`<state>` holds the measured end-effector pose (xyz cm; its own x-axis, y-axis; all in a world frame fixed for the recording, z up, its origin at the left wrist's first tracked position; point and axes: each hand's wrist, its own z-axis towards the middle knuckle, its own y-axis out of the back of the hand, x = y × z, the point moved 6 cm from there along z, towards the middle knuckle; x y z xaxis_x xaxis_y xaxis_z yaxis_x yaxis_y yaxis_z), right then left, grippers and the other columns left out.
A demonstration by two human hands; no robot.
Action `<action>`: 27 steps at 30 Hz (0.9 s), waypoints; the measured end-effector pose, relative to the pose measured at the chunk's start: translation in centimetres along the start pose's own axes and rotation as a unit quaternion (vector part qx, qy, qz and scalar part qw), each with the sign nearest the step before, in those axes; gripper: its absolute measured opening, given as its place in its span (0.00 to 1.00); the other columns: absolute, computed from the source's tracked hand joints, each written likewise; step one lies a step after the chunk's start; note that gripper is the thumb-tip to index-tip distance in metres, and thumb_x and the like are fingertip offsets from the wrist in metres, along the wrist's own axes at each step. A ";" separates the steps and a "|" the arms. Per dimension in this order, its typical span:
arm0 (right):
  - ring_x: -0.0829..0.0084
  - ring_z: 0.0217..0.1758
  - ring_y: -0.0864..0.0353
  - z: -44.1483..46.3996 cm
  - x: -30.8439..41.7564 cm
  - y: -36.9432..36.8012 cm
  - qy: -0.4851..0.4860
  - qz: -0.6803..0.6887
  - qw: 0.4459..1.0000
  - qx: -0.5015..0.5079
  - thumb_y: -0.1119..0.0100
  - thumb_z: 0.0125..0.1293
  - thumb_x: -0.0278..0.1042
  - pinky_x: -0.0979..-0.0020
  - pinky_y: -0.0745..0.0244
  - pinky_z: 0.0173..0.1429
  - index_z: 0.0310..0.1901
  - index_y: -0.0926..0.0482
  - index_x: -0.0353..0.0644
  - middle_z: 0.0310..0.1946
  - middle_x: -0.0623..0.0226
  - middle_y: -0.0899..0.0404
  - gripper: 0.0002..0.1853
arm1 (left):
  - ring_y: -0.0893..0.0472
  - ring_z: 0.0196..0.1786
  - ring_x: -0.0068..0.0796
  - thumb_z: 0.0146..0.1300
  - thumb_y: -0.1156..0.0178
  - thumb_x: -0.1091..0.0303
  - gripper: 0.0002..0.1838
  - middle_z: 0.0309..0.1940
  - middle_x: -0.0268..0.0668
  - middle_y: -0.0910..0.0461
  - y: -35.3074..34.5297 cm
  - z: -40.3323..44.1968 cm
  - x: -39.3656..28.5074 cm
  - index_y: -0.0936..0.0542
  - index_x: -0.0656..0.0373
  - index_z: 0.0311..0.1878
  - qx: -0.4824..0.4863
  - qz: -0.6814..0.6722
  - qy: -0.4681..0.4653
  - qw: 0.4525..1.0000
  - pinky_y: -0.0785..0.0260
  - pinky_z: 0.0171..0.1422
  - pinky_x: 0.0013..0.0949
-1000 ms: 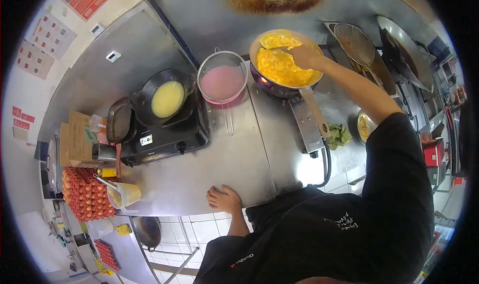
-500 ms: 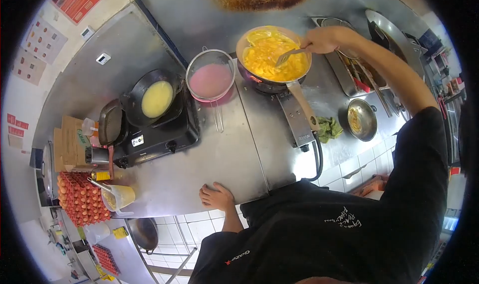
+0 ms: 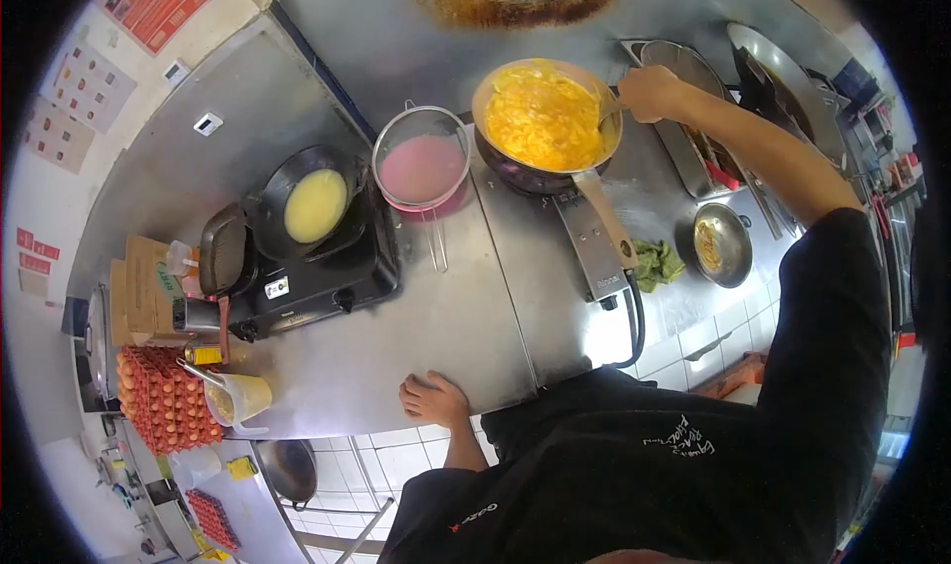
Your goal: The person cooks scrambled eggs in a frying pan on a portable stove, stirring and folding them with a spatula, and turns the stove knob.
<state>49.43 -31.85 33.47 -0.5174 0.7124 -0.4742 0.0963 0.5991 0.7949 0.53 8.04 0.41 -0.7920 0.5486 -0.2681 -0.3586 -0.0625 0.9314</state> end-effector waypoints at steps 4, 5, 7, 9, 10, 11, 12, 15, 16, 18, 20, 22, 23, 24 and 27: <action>0.49 0.51 0.05 5.1 -1.6 -2.2 -0.016 -0.040 0.996 -0.079 0.33 0.66 0.31 0.50 0.08 0.50 0.57 0.07 0.58 0.43 0.54 0.07 0.19 | 0.29 0.75 0.49 0.75 0.40 0.48 0.28 0.69 0.45 0.25 0.1 -0.1 0.0 0.24 0.57 0.69 -0.003 -0.007 -0.001 1.000 0.46 0.81 0.60; 0.49 0.51 0.05 5.7 -1.8 -2.0 -0.017 -0.042 0.995 -0.085 0.33 0.66 0.31 0.50 0.08 0.50 0.57 0.07 0.58 0.43 0.54 0.07 0.19 | 0.29 0.75 0.49 0.75 0.40 0.48 0.28 0.69 0.45 0.25 0.3 -0.1 0.1 0.24 0.57 0.69 -0.008 -0.010 0.002 1.000 0.46 0.81 0.60; 0.52 0.45 0.05 6.0 -1.6 -0.8 0.024 -0.043 0.991 -0.125 0.35 0.71 0.35 0.51 0.09 0.46 0.66 0.10 0.70 0.37 0.57 0.09 0.24 | 0.30 0.76 0.51 0.76 0.40 0.49 0.28 0.71 0.46 0.25 0.3 -0.1 -0.2 0.24 0.58 0.70 0.009 -0.003 0.003 1.000 0.44 0.80 0.61; 0.54 0.42 0.05 8.0 -2.2 -1.4 0.042 -0.057 0.983 -0.171 0.37 0.73 0.36 0.52 0.10 0.44 0.70 0.14 0.75 0.35 0.59 0.10 0.26 | 0.30 0.76 0.51 0.75 0.39 0.50 0.28 0.70 0.46 0.25 0.5 0.1 -0.3 0.24 0.58 0.69 0.012 -0.013 0.011 1.000 0.45 0.81 0.61; 0.55 0.39 0.06 8.5 -2.1 -0.9 0.062 -0.067 0.973 -0.211 0.40 0.76 0.38 0.52 0.11 0.42 0.73 0.17 0.80 0.32 0.61 0.11 0.28 | 0.30 0.75 0.51 0.74 0.39 0.51 0.28 0.70 0.46 0.26 0.6 0.1 -0.4 0.24 0.58 0.69 0.018 -0.018 0.017 1.000 0.46 0.81 0.60; 0.55 0.39 0.06 9.1 -2.4 -1.0 0.063 -0.069 0.973 -0.213 0.40 0.76 0.38 0.52 0.11 0.42 0.73 0.17 0.80 0.32 0.61 0.11 0.28 | 0.30 0.75 0.51 0.74 0.39 0.51 0.28 0.70 0.46 0.26 0.7 0.2 -0.5 0.24 0.58 0.69 0.017 -0.019 0.020 0.999 0.46 0.81 0.60; 0.55 0.37 0.06 9.3 -2.2 -0.5 0.078 -0.071 0.970 -0.221 0.41 0.77 0.37 0.52 0.12 0.41 0.75 0.18 0.80 0.31 0.62 0.12 0.29 | 0.30 0.75 0.52 0.73 0.39 0.51 0.28 0.70 0.47 0.26 0.8 0.2 -0.6 0.24 0.59 0.68 0.019 -0.028 0.019 0.999 0.46 0.81 0.61; 0.56 0.38 0.06 9.5 -1.2 0.2 0.098 -0.082 0.962 -0.241 0.41 0.76 0.35 0.53 0.12 0.39 0.73 0.16 0.78 0.32 0.64 0.12 0.28 | 0.30 0.75 0.53 0.73 0.39 0.51 0.28 0.69 0.47 0.26 0.8 0.2 -0.5 0.24 0.59 0.68 0.015 -0.035 0.014 0.999 0.46 0.81 0.61; 0.57 0.40 0.06 9.4 -0.9 0.7 0.100 -0.091 0.957 -0.256 0.39 0.73 0.34 0.54 0.12 0.40 0.69 0.13 0.76 0.34 0.65 0.10 0.27 | 0.30 0.75 0.53 0.73 0.39 0.51 0.28 0.69 0.47 0.26 0.7 0.2 -0.5 0.23 0.59 0.68 0.007 -0.035 0.009 0.999 0.46 0.81 0.61; 0.57 0.40 0.06 10.1 -0.8 0.7 0.111 -0.105 0.955 -0.254 0.39 0.74 0.34 0.54 0.12 0.40 0.70 0.14 0.78 0.33 0.65 0.11 0.28 | 0.30 0.74 0.53 0.73 0.39 0.51 0.28 0.69 0.47 0.25 0.6 0.2 -0.4 0.23 0.59 0.68 -0.002 -0.032 0.002 0.999 0.46 0.81 0.61; 0.57 0.40 0.06 10.4 -1.0 0.3 0.118 -0.120 0.953 -0.253 0.39 0.74 0.33 0.54 0.12 0.39 0.71 0.15 0.80 0.33 0.65 0.11 0.29 | 0.29 0.74 0.53 0.73 0.39 0.51 0.28 0.68 0.47 0.25 0.6 0.1 -0.5 0.23 0.59 0.68 -0.012 -0.034 -0.007 0.999 0.45 0.80 0.62; 0.57 0.40 0.06 9.4 0.3 1.5 0.125 -0.119 0.953 -0.251 0.39 0.74 0.34 0.55 0.12 0.40 0.69 0.14 0.80 0.34 0.66 0.11 0.27 | 0.29 0.74 0.52 0.73 0.38 0.51 0.27 0.68 0.47 0.25 0.7 0.1 -0.5 0.23 0.59 0.68 0.004 -0.031 0.008 0.999 0.45 0.80 0.61; 0.57 0.40 0.06 9.4 0.7 1.8 0.123 -0.117 0.953 -0.252 0.39 0.74 0.34 0.55 0.12 0.40 0.69 0.14 0.80 0.34 0.66 0.11 0.27 | 0.29 0.74 0.52 0.73 0.38 0.51 0.27 0.68 0.47 0.25 0.8 0.2 -0.6 0.23 0.59 0.68 0.002 -0.031 0.007 0.999 0.45 0.80 0.61; 0.57 0.40 0.06 9.4 1.5 1.9 0.155 -0.109 0.946 -0.264 0.39 0.74 0.35 0.55 0.12 0.40 0.67 0.13 0.79 0.33 0.67 0.10 0.26 | 0.29 0.74 0.52 0.73 0.38 0.51 0.27 0.68 0.47 0.25 0.8 0.2 -0.6 0.24 0.59 0.68 0.002 -0.023 0.007 1.000 0.45 0.80 0.61; 0.58 0.39 0.06 9.2 3.0 2.1 0.199 -0.128 0.933 -0.272 0.39 0.75 0.37 0.55 0.12 0.40 0.64 0.11 0.77 0.32 0.69 0.10 0.22 | 0.29 0.74 0.52 0.74 0.38 0.51 0.27 0.69 0.46 0.25 0.6 0.0 -0.5 0.24 0.58 0.68 -0.003 -0.014 0.002 1.000 0.45 0.81 0.61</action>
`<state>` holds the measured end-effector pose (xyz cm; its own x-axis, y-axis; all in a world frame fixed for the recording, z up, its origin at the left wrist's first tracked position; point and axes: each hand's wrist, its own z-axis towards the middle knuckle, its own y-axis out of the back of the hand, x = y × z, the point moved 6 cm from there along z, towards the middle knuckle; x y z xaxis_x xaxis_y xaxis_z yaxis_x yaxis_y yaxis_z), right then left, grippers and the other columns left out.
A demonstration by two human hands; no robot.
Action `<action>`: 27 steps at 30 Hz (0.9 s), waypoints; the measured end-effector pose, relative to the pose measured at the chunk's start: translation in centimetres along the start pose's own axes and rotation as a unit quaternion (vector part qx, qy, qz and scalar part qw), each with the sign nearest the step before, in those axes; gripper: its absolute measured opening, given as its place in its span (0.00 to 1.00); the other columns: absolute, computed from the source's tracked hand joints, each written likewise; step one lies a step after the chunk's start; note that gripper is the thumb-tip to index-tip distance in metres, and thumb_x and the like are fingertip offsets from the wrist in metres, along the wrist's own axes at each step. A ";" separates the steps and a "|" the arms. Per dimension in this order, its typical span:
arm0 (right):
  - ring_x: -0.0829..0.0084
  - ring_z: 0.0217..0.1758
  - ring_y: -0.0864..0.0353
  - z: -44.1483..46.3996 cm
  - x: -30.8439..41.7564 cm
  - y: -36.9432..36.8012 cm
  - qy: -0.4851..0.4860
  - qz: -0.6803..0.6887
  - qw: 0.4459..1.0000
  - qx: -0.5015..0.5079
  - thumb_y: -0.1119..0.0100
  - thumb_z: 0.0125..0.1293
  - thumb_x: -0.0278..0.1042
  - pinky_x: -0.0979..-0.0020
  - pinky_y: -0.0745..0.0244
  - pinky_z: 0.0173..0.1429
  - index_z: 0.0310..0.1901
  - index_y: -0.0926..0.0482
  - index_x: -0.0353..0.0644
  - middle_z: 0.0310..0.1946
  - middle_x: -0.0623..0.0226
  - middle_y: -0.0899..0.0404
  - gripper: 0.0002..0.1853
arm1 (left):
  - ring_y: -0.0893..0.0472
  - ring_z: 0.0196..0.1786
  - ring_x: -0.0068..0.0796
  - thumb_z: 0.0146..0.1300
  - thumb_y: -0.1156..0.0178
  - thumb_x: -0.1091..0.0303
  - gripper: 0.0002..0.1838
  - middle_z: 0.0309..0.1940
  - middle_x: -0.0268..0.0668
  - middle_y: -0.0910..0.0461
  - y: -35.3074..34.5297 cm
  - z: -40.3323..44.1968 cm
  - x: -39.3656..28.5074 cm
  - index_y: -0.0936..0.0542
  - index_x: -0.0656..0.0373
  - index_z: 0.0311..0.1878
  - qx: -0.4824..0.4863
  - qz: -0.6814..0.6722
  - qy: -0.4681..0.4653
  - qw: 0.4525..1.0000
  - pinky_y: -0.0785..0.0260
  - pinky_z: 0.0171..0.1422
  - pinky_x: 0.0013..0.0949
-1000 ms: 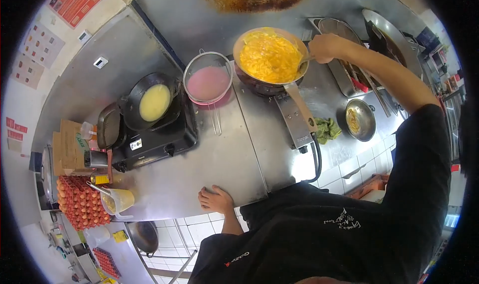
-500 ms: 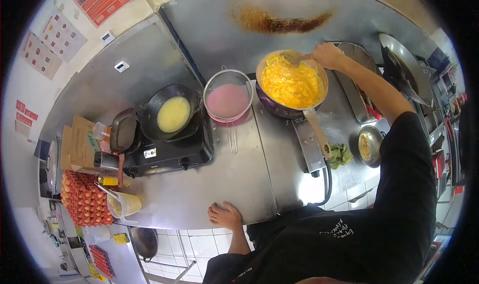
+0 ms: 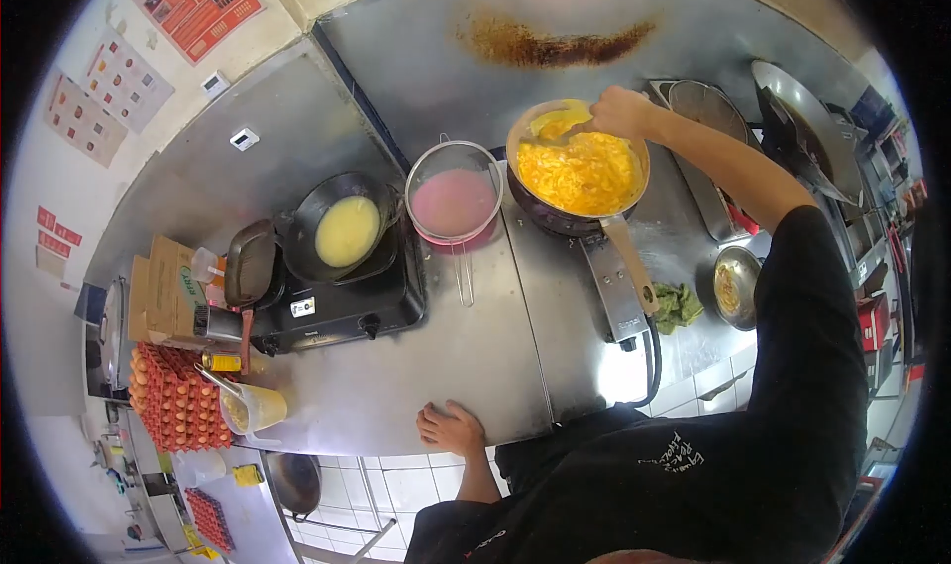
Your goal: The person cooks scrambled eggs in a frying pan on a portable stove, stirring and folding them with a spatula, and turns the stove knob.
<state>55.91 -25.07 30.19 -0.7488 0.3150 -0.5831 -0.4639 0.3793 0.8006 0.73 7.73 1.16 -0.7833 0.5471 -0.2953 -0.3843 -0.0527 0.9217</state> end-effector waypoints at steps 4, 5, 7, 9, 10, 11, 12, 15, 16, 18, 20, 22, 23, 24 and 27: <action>0.59 0.38 0.06 0.0 2.0 0.7 0.065 -0.020 0.998 -0.005 0.39 0.75 0.39 0.54 0.12 0.41 0.64 0.10 0.74 0.30 0.69 0.09 0.21 | 0.28 0.74 0.54 0.76 0.41 0.48 0.28 0.69 0.48 0.25 -0.1 -0.1 0.1 0.23 0.58 0.68 -0.002 -0.001 -0.004 1.000 0.42 0.79 0.61; 0.59 0.38 0.06 -0.3 2.3 0.7 0.063 -0.018 0.998 -0.004 0.39 0.75 0.39 0.54 0.12 0.41 0.64 0.10 0.74 0.30 0.69 0.09 0.21 | 0.28 0.74 0.54 0.76 0.41 0.48 0.28 0.69 0.48 0.25 -0.1 -0.2 0.2 0.23 0.58 0.68 -0.002 -0.001 -0.006 1.000 0.42 0.79 0.61; 0.62 0.33 0.08 -1.0 3.3 0.2 0.083 -0.025 0.996 0.032 0.40 0.72 0.35 0.57 0.15 0.38 0.75 0.17 0.74 0.28 0.72 0.12 0.31 | 0.29 0.74 0.54 0.76 0.42 0.48 0.28 0.70 0.49 0.25 -0.3 -0.1 0.4 0.23 0.58 0.69 -0.003 -0.005 -0.006 1.000 0.43 0.80 0.61; 0.60 0.33 0.08 -2.6 4.0 0.9 0.085 0.004 0.996 0.030 0.41 0.73 0.34 0.55 0.14 0.39 0.74 0.16 0.74 0.28 0.69 0.12 0.31 | 0.29 0.75 0.52 0.75 0.40 0.49 0.27 0.70 0.47 0.25 -0.3 -0.1 0.5 0.24 0.57 0.68 0.000 -0.003 -0.006 1.000 0.44 0.81 0.61; 0.58 0.34 0.08 -3.8 4.3 1.6 0.090 0.030 0.995 0.025 0.42 0.73 0.33 0.54 0.14 0.41 0.73 0.15 0.74 0.29 0.67 0.11 0.30 | 0.30 0.76 0.50 0.75 0.39 0.50 0.27 0.70 0.45 0.25 -0.4 -0.2 0.4 0.24 0.57 0.68 0.002 -0.001 -0.001 1.000 0.45 0.81 0.60; 0.58 0.34 0.08 -5.0 4.7 2.1 0.089 0.033 0.995 0.030 0.42 0.73 0.33 0.54 0.14 0.41 0.73 0.15 0.74 0.29 0.67 0.11 0.30 | 0.30 0.76 0.50 0.75 0.39 0.50 0.27 0.70 0.45 0.25 -0.5 -0.3 0.5 0.24 0.57 0.68 0.006 0.000 -0.004 1.000 0.45 0.81 0.60; 0.54 0.36 0.08 -6.1 4.6 2.7 0.062 0.088 0.994 0.028 0.41 0.73 0.33 0.51 0.13 0.43 0.72 0.14 0.72 0.29 0.62 0.12 0.29 | 0.29 0.75 0.51 0.75 0.40 0.49 0.27 0.70 0.46 0.25 -0.6 -0.3 0.6 0.23 0.57 0.68 0.004 -0.003 0.000 1.000 0.45 0.81 0.61; 0.47 0.40 0.08 -9.2 4.0 4.9 -0.001 0.192 0.980 0.051 0.38 0.73 0.34 0.47 0.14 0.47 0.71 0.13 0.67 0.31 0.55 0.12 0.27 | 0.29 0.76 0.50 0.75 0.41 0.49 0.27 0.70 0.45 0.25 -0.6 -0.2 0.6 0.23 0.56 0.68 0.000 -0.002 0.004 1.000 0.45 0.81 0.61; 0.44 0.43 0.09 -10.0 3.4 5.5 -0.039 0.240 0.967 0.071 0.36 0.73 0.36 0.46 0.14 0.49 0.71 0.13 0.64 0.34 0.52 0.11 0.26 | 0.29 0.76 0.48 0.75 0.40 0.49 0.27 0.69 0.44 0.25 -0.5 -0.2 0.5 0.24 0.56 0.68 -0.005 0.003 0.006 1.000 0.44 0.81 0.60; 0.43 0.43 0.08 -11.0 2.2 6.3 -0.057 0.276 0.955 0.090 0.37 0.74 0.36 0.46 0.13 0.51 0.69 0.12 0.61 0.39 0.51 0.09 0.24 | 0.29 0.76 0.48 0.75 0.40 0.49 0.27 0.69 0.44 0.25 -0.4 -0.2 0.4 0.24 0.56 0.68 -0.001 0.008 0.006 1.000 0.45 0.81 0.60; 0.42 0.44 0.08 -11.8 1.2 7.7 -0.076 0.311 0.941 0.106 0.38 0.74 0.36 0.47 0.13 0.54 0.67 0.12 0.57 0.43 0.51 0.08 0.22 | 0.29 0.76 0.48 0.75 0.40 0.49 0.27 0.69 0.44 0.25 -0.5 -0.2 0.4 0.23 0.56 0.68 0.000 0.011 0.006 1.000 0.45 0.81 0.60; 0.42 0.47 0.09 -12.4 1.1 8.3 -0.088 0.308 0.929 0.187 0.38 0.78 0.40 0.47 0.16 0.52 0.64 0.11 0.51 0.45 0.54 0.08 0.17 | 0.30 0.76 0.48 0.75 0.41 0.48 0.27 0.70 0.44 0.25 -0.8 -0.1 0.7 0.24 0.56 0.69 -0.001 0.005 0.007 1.000 0.45 0.81 0.60; 0.42 0.47 0.09 -12.4 1.1 7.6 -0.088 0.308 0.928 0.189 0.38 0.78 0.40 0.47 0.16 0.52 0.64 0.11 0.51 0.45 0.54 0.08 0.17 | 0.30 0.76 0.48 0.75 0.41 0.48 0.27 0.70 0.44 0.25 -0.8 -0.1 0.7 0.24 0.56 0.69 0.000 0.005 0.007 1.000 0.45 0.81 0.60; 0.46 0.43 0.09 -12.6 1.4 5.9 -0.102 0.352 0.898 0.244 0.41 0.80 0.41 0.49 0.16 0.48 0.62 0.12 0.47 0.40 0.55 0.09 0.17 | 0.30 0.77 0.48 0.76 0.41 0.47 0.28 0.71 0.43 0.25 -0.7 -0.1 0.6 0.23 0.55 0.69 0.004 0.009 0.011 1.000 0.45 0.82 0.60; 0.63 0.28 0.20 -12.2 3.4 3.6 -0.126 0.457 0.824 0.310 0.48 0.84 0.41 0.58 0.23 0.32 0.55 0.14 0.42 0.29 0.63 0.19 0.16 | 0.30 0.78 0.47 0.76 0.42 0.46 0.29 0.72 0.43 0.24 -0.4 -0.1 0.4 0.23 0.56 0.70 0.011 0.006 0.016 1.000 0.45 0.82 0.59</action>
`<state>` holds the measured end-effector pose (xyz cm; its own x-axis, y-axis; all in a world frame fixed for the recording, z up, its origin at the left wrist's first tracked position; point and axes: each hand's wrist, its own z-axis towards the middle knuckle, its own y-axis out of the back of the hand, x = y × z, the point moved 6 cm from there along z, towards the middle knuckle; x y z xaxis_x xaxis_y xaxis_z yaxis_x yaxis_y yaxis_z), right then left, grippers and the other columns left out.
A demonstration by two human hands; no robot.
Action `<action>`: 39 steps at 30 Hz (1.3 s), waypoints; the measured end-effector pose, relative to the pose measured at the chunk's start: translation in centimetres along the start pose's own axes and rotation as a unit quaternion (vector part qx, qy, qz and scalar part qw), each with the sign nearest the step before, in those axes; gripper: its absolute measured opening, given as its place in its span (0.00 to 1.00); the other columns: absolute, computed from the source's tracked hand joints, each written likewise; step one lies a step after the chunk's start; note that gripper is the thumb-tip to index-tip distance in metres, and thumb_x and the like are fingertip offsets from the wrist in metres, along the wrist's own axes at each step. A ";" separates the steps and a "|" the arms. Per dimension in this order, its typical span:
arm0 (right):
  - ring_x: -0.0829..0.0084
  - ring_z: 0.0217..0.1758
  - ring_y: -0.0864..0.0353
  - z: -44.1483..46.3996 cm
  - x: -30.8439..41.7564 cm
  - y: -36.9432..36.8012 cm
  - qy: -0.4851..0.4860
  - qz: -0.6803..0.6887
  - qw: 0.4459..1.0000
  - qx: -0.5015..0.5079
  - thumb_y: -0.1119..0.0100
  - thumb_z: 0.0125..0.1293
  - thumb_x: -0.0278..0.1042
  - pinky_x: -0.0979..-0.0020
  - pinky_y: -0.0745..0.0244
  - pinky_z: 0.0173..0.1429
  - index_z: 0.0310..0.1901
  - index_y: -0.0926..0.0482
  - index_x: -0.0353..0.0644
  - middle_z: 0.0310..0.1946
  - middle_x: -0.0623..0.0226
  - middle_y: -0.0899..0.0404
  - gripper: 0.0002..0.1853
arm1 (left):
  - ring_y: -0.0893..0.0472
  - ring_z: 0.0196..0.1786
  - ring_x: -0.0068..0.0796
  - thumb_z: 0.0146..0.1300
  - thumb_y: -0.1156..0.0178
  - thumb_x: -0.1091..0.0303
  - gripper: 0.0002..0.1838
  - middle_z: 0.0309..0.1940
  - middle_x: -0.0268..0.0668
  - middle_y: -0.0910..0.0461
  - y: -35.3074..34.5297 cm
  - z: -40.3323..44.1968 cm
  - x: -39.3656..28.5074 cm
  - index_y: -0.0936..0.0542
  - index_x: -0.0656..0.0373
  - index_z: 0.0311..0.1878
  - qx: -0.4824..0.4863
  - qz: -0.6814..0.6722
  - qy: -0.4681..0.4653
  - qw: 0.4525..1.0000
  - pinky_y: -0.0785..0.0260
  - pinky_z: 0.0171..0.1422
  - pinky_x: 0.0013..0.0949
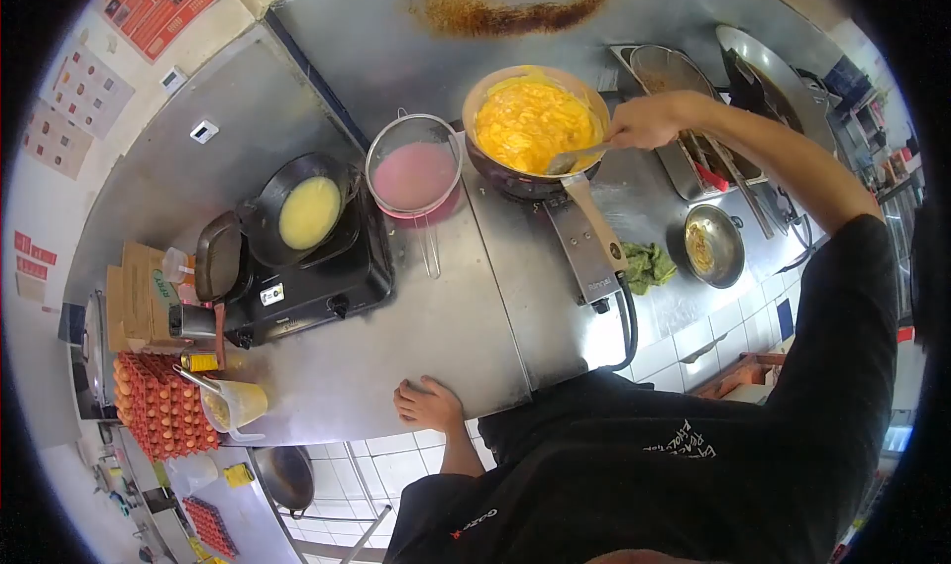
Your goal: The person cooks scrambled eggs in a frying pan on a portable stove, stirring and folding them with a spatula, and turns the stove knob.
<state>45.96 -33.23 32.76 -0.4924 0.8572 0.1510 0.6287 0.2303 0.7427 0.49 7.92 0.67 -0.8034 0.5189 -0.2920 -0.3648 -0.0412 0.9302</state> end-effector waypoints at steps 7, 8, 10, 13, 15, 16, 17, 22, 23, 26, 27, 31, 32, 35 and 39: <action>0.75 0.16 0.31 5.9 4.3 -1.8 -0.007 0.195 0.981 0.001 0.54 0.87 0.43 0.65 0.31 0.20 0.66 0.18 0.39 0.24 0.66 0.27 0.22 | 0.28 0.76 0.50 0.76 0.40 0.48 0.28 0.71 0.45 0.25 0.1 0.0 0.2 0.23 0.57 0.70 -0.001 -0.010 -0.007 1.000 0.43 0.81 0.60; 0.75 0.16 0.31 6.9 4.9 -1.8 -0.004 0.192 0.981 -0.003 0.54 0.87 0.43 0.65 0.31 0.20 0.66 0.18 0.39 0.24 0.66 0.27 0.22 | 0.28 0.76 0.50 0.76 0.40 0.48 0.28 0.71 0.45 0.25 0.2 0.0 0.2 0.23 0.57 0.70 -0.006 -0.012 -0.005 1.000 0.43 0.81 0.60; 0.75 0.15 0.31 9.0 5.1 -1.7 -0.050 0.248 0.965 -0.065 0.56 0.87 0.44 0.67 0.31 0.19 0.65 0.18 0.39 0.24 0.68 0.28 0.22 | 0.28 0.75 0.51 0.75 0.39 0.48 0.29 0.70 0.46 0.24 0.5 0.0 -0.1 0.23 0.57 0.70 -0.012 -0.012 -0.016 1.000 0.42 0.80 0.60; 0.66 0.22 0.17 12.6 3.6 -1.7 -0.070 0.232 0.962 -0.126 0.53 0.85 0.41 0.59 0.20 0.26 0.65 0.17 0.38 0.29 0.57 0.17 0.21 | 0.28 0.74 0.51 0.76 0.40 0.48 0.29 0.70 0.46 0.24 0.5 0.1 0.0 0.23 0.57 0.70 -0.004 -0.010 -0.012 1.000 0.41 0.79 0.61; 0.59 0.31 0.11 16.9 1.4 -2.1 -0.056 0.067 0.979 -0.186 0.51 0.83 0.38 0.54 0.15 0.34 0.64 0.17 0.37 0.36 0.51 0.12 0.20 | 0.28 0.74 0.51 0.76 0.40 0.48 0.28 0.70 0.46 0.24 0.5 0.1 -0.2 0.23 0.57 0.70 -0.011 -0.006 -0.017 1.000 0.41 0.79 0.60; 0.53 0.41 0.05 16.9 2.4 -1.5 -0.042 -0.100 0.965 -0.240 0.48 0.80 0.36 0.49 0.11 0.42 0.64 0.16 0.36 0.42 0.45 0.08 0.20 | 0.28 0.74 0.51 0.76 0.40 0.48 0.28 0.70 0.46 0.24 0.5 0.1 -0.1 0.23 0.57 0.69 -0.016 -0.002 -0.021 1.000 0.41 0.78 0.60; 0.53 0.41 0.05 16.6 2.4 -1.9 -0.041 -0.099 0.965 -0.239 0.48 0.80 0.36 0.49 0.11 0.42 0.64 0.16 0.36 0.42 0.45 0.08 0.20 | 0.28 0.74 0.51 0.76 0.40 0.48 0.28 0.70 0.46 0.24 0.5 0.1 0.0 0.23 0.57 0.69 -0.015 -0.001 -0.021 1.000 0.41 0.78 0.60; 0.47 0.52 0.05 9.9 4.4 -1.5 -0.082 -0.153 0.963 -0.205 0.41 0.72 0.32 0.46 0.12 0.56 0.67 0.13 0.41 0.51 0.46 0.07 0.23 | 0.29 0.75 0.51 0.73 0.37 0.51 0.28 0.69 0.46 0.25 0.5 0.2 -0.1 0.24 0.58 0.69 0.008 -0.019 -0.006 1.000 0.44 0.80 0.59; 0.47 0.52 0.05 8.9 4.2 -1.1 -0.083 -0.155 0.964 -0.200 0.41 0.72 0.32 0.46 0.12 0.56 0.67 0.13 0.41 0.51 0.46 0.07 0.23 | 0.29 0.75 0.51 0.73 0.37 0.51 0.28 0.69 0.46 0.25 0.4 0.1 -0.1 0.24 0.58 0.69 0.013 -0.019 -0.005 1.000 0.44 0.80 0.59; 0.48 0.47 0.05 7.1 3.6 -1.0 -0.058 -0.218 0.970 -0.091 0.42 0.71 0.30 0.46 0.12 0.53 0.68 0.14 0.45 0.48 0.48 0.06 0.25 | 0.29 0.75 0.51 0.73 0.37 0.52 0.27 0.69 0.46 0.25 0.4 0.1 -0.1 0.24 0.58 0.69 -0.012 -0.027 -0.020 0.999 0.43 0.80 0.60; 0.48 0.44 0.06 7.0 2.2 -1.1 -0.057 -0.227 0.970 -0.067 0.43 0.71 0.29 0.47 0.12 0.50 0.70 0.15 0.47 0.46 0.48 0.07 0.26 | 0.29 0.75 0.51 0.74 0.37 0.52 0.27 0.70 0.45 0.25 0.4 0.1 0.0 0.24 0.57 0.69 -0.012 -0.024 -0.020 0.999 0.43 0.80 0.60; 0.46 0.41 0.07 -0.9 3.4 0.2 -0.148 -0.048 0.988 0.012 0.46 0.73 0.30 0.47 0.14 0.46 0.66 0.13 0.43 0.40 0.44 0.08 0.23 | 0.29 0.75 0.51 0.78 0.42 0.49 0.27 0.69 0.44 0.24 0.3 0.0 0.1 0.24 0.57 0.70 -0.014 -0.012 -0.025 1.000 0.43 0.80 0.60; 0.46 0.41 0.07 -1.1 2.5 -0.2 -0.149 -0.048 0.987 0.015 0.46 0.73 0.30 0.47 0.14 0.46 0.66 0.13 0.43 0.40 0.44 0.08 0.23 | 0.29 0.75 0.51 0.78 0.42 0.49 0.27 0.69 0.44 0.24 0.1 0.0 0.2 0.24 0.57 0.70 -0.011 -0.011 -0.025 1.000 0.43 0.80 0.60; 0.38 0.55 0.10 -2.2 1.3 0.5 -0.055 -0.075 0.991 -0.091 0.43 0.78 0.33 0.45 0.17 0.61 0.65 0.13 0.42 0.49 0.41 0.09 0.20 | 0.29 0.75 0.50 0.75 0.39 0.50 0.27 0.70 0.44 0.25 -0.5 0.1 0.4 0.25 0.56 0.70 0.006 -0.014 -0.010 1.000 0.45 0.82 0.61; 0.40 0.55 0.10 -6.8 5.6 3.6 -0.026 -0.107 0.988 -0.107 0.47 0.80 0.33 0.46 0.18 0.63 0.69 0.15 0.43 0.50 0.44 0.09 0.22 | 0.29 0.76 0.48 0.77 0.41 0.48 0.28 0.71 0.43 0.26 -0.6 -0.1 0.6 0.25 0.56 0.70 -0.003 -0.009 -0.014 1.000 0.46 0.82 0.61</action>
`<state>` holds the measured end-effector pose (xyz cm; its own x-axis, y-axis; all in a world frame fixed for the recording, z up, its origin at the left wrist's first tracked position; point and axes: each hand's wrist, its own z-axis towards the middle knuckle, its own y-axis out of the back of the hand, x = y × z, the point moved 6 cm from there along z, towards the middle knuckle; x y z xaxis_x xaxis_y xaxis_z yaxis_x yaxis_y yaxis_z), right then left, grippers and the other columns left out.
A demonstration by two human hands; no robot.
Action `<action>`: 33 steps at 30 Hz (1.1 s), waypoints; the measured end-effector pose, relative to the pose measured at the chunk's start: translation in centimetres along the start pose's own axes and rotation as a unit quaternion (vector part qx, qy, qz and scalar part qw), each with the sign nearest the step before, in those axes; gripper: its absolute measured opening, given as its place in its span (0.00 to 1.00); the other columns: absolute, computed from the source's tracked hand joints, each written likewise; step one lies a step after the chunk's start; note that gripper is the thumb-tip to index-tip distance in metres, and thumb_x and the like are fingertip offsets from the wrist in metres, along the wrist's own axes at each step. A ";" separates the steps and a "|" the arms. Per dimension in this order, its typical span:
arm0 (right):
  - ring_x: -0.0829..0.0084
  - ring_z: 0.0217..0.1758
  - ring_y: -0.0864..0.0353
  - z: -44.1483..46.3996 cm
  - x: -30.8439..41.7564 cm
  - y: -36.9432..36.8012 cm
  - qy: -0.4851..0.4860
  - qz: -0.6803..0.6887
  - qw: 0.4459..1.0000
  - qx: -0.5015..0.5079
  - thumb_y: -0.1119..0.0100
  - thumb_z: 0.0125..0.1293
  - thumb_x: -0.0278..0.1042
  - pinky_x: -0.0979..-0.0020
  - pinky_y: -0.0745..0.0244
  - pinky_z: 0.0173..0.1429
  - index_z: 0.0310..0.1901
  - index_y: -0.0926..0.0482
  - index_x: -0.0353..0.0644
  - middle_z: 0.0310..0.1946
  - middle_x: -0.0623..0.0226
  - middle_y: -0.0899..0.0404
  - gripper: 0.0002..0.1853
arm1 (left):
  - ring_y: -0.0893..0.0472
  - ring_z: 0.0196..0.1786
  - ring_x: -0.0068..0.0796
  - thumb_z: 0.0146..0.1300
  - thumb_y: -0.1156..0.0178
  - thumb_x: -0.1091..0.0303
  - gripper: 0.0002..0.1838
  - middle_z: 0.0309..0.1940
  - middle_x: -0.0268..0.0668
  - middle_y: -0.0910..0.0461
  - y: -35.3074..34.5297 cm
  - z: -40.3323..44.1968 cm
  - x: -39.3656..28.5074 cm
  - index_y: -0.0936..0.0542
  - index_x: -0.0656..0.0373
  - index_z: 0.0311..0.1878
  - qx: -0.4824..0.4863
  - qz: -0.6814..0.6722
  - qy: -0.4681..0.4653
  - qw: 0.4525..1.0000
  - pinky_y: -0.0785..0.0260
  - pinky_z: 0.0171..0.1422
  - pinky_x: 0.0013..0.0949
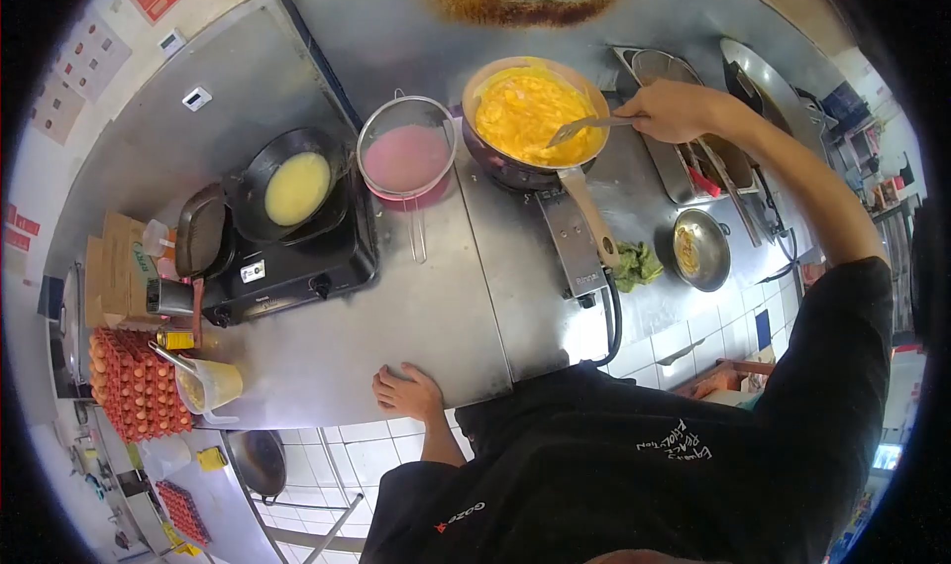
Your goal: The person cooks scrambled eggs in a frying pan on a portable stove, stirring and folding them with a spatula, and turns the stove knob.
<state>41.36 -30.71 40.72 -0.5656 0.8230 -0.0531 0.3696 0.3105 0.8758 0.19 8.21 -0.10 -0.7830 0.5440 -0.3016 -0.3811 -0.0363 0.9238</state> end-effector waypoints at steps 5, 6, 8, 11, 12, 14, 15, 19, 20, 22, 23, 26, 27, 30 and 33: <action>0.42 0.57 0.09 1.1 -1.2 -3.6 -0.042 -0.006 0.998 0.042 0.46 0.76 0.32 0.49 0.17 0.66 0.69 0.14 0.45 0.52 0.45 0.08 0.24 | 0.29 0.76 0.47 0.78 0.42 0.46 0.29 0.71 0.43 0.26 0.0 0.1 -0.1 0.24 0.55 0.70 -0.008 0.004 -0.004 1.000 0.45 0.81 0.60; 0.42 0.57 0.09 1.1 -0.8 -4.1 -0.043 -0.019 0.999 0.027 0.46 0.75 0.32 0.49 0.17 0.67 0.68 0.13 0.45 0.52 0.44 0.08 0.24 | 0.29 0.76 0.47 0.78 0.42 0.45 0.29 0.71 0.43 0.25 -0.1 0.0 -0.1 0.24 0.55 0.71 -0.008 0.009 -0.003 1.000 0.45 0.80 0.60; 0.41 0.57 0.09 2.6 -0.7 -5.5 -0.040 -0.030 0.999 0.012 0.46 0.73 0.31 0.48 0.16 0.67 0.67 0.12 0.44 0.51 0.44 0.08 0.25 | 0.29 0.76 0.47 0.78 0.42 0.45 0.29 0.71 0.43 0.25 0.0 0.0 0.1 0.24 0.55 0.71 -0.010 0.017 -0.001 1.000 0.45 0.80 0.60; 0.40 0.57 0.09 5.9 -3.5 -7.5 -0.111 -0.061 0.992 -0.017 0.47 0.72 0.31 0.44 0.15 0.66 0.65 0.11 0.44 0.50 0.41 0.09 0.24 | 0.29 0.75 0.47 0.78 0.42 0.45 0.28 0.70 0.43 0.25 0.2 0.1 -0.1 0.24 0.55 0.70 -0.002 0.014 0.002 1.000 0.45 0.80 0.60; 0.39 0.56 0.09 7.0 -4.2 -7.5 -0.108 -0.057 0.992 -0.023 0.48 0.72 0.31 0.43 0.15 0.65 0.67 0.12 0.44 0.51 0.40 0.09 0.25 | 0.29 0.76 0.48 0.78 0.42 0.46 0.28 0.70 0.43 0.25 0.2 0.1 -0.2 0.24 0.55 0.70 -0.001 0.008 0.002 1.000 0.45 0.80 0.60; 0.38 0.56 0.09 8.7 -4.7 -7.6 -0.103 -0.052 0.993 -0.029 0.48 0.73 0.32 0.41 0.15 0.64 0.68 0.13 0.44 0.52 0.39 0.09 0.25 | 0.29 0.76 0.48 0.78 0.41 0.46 0.28 0.70 0.43 0.25 0.5 0.1 -0.5 0.24 0.55 0.70 -0.001 0.003 0.003 1.000 0.45 0.80 0.61; 0.38 0.56 0.09 9.5 -4.7 -7.5 -0.100 -0.049 0.993 -0.051 0.49 0.73 0.31 0.42 0.14 0.64 0.70 0.15 0.45 0.52 0.40 0.09 0.27 | 0.29 0.76 0.48 0.78 0.42 0.47 0.28 0.70 0.43 0.25 0.5 0.2 -0.6 0.24 0.56 0.70 0.004 0.010 0.005 1.000 0.45 0.81 0.60; 0.38 0.56 0.09 14.1 -5.5 -7.9 -0.079 -0.061 0.993 -0.054 0.49 0.72 0.28 0.42 0.14 0.62 0.76 0.20 0.46 0.53 0.40 0.10 0.30 | 0.28 0.75 0.49 0.77 0.42 0.48 0.27 0.69 0.43 0.24 0.4 0.2 -0.6 0.23 0.57 0.69 -0.003 0.021 0.004 1.000 0.44 0.81 0.60; 0.38 0.56 0.09 14.7 -5.2 -7.6 -0.078 -0.060 0.994 -0.055 0.49 0.72 0.28 0.42 0.14 0.62 0.76 0.20 0.46 0.53 0.40 0.10 0.30 | 0.28 0.75 0.49 0.77 0.42 0.48 0.27 0.69 0.43 0.24 0.5 0.2 -0.6 0.23 0.57 0.69 -0.004 0.022 0.005 1.000 0.44 0.81 0.60; 0.38 0.56 0.10 16.0 -4.1 -7.4 -0.052 -0.050 0.996 -0.056 0.49 0.71 0.26 0.42 0.14 0.60 0.76 0.20 0.47 0.55 0.40 0.11 0.31 | 0.28 0.75 0.49 0.77 0.42 0.48 0.27 0.68 0.43 0.24 0.5 0.2 -0.7 0.23 0.57 0.68 -0.005 0.014 0.006 1.000 0.43 0.80 0.60; 0.38 0.56 0.10 16.4 -3.5 -7.5 -0.052 -0.050 0.996 -0.054 0.49 0.71 0.26 0.42 0.14 0.60 0.76 0.20 0.47 0.55 0.40 0.11 0.31 | 0.28 0.75 0.49 0.77 0.42 0.48 0.27 0.68 0.43 0.24 0.6 0.2 -0.7 0.23 0.57 0.68 -0.003 0.015 0.005 1.000 0.43 0.80 0.60; 0.45 0.54 0.07 17.1 -2.4 -8.6 -0.014 -0.124 0.991 -0.055 0.44 0.67 0.27 0.48 0.12 0.56 0.66 0.11 0.48 0.52 0.44 0.08 0.26 | 0.28 0.74 0.50 0.76 0.41 0.49 0.27 0.68 0.44 0.24 0.8 0.2 -0.9 0.23 0.57 0.68 -0.001 0.010 0.003 1.000 0.43 0.80 0.59; 0.45 0.53 0.06 16.3 -1.5 -8.7 0.060 -0.138 0.984 -0.100 0.43 0.68 0.28 0.48 0.11 0.55 0.64 0.10 0.47 0.50 0.44 0.08 0.24 | 0.28 0.75 0.50 0.76 0.41 0.49 0.27 0.69 0.44 0.24 0.9 0.3 -0.9 0.23 0.57 0.69 -0.004 0.002 -0.001 1.000 0.43 0.80 0.59; 0.42 0.53 0.08 12.9 0.7 -8.0 0.079 -0.107 0.987 -0.084 0.47 0.73 0.28 0.48 0.13 0.59 0.70 0.14 0.51 0.52 0.43 0.09 0.26 | 0.29 0.75 0.50 0.77 0.41 0.48 0.28 0.69 0.45 0.24 1.0 0.2 -1.0 0.23 0.58 0.69 -0.003 -0.003 -0.004 1.000 0.44 0.79 0.59; 0.41 0.55 0.09 9.9 0.2 -6.4 0.009 -0.042 0.999 -0.001 0.49 0.77 0.30 0.48 0.15 0.64 0.76 0.17 0.57 0.54 0.44 0.10 0.28 | 0.29 0.74 0.49 0.78 0.42 0.47 0.28 0.69 0.45 0.25 0.9 0.3 -0.8 0.24 0.58 0.69 -0.005 -0.004 -0.006 1.000 0.45 0.79 0.59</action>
<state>46.16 -27.79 30.38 -0.6084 0.7849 -0.1175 0.3192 0.3776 0.8692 0.63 8.05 1.02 -0.7734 0.5549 -0.3067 -0.3926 -0.0394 0.9189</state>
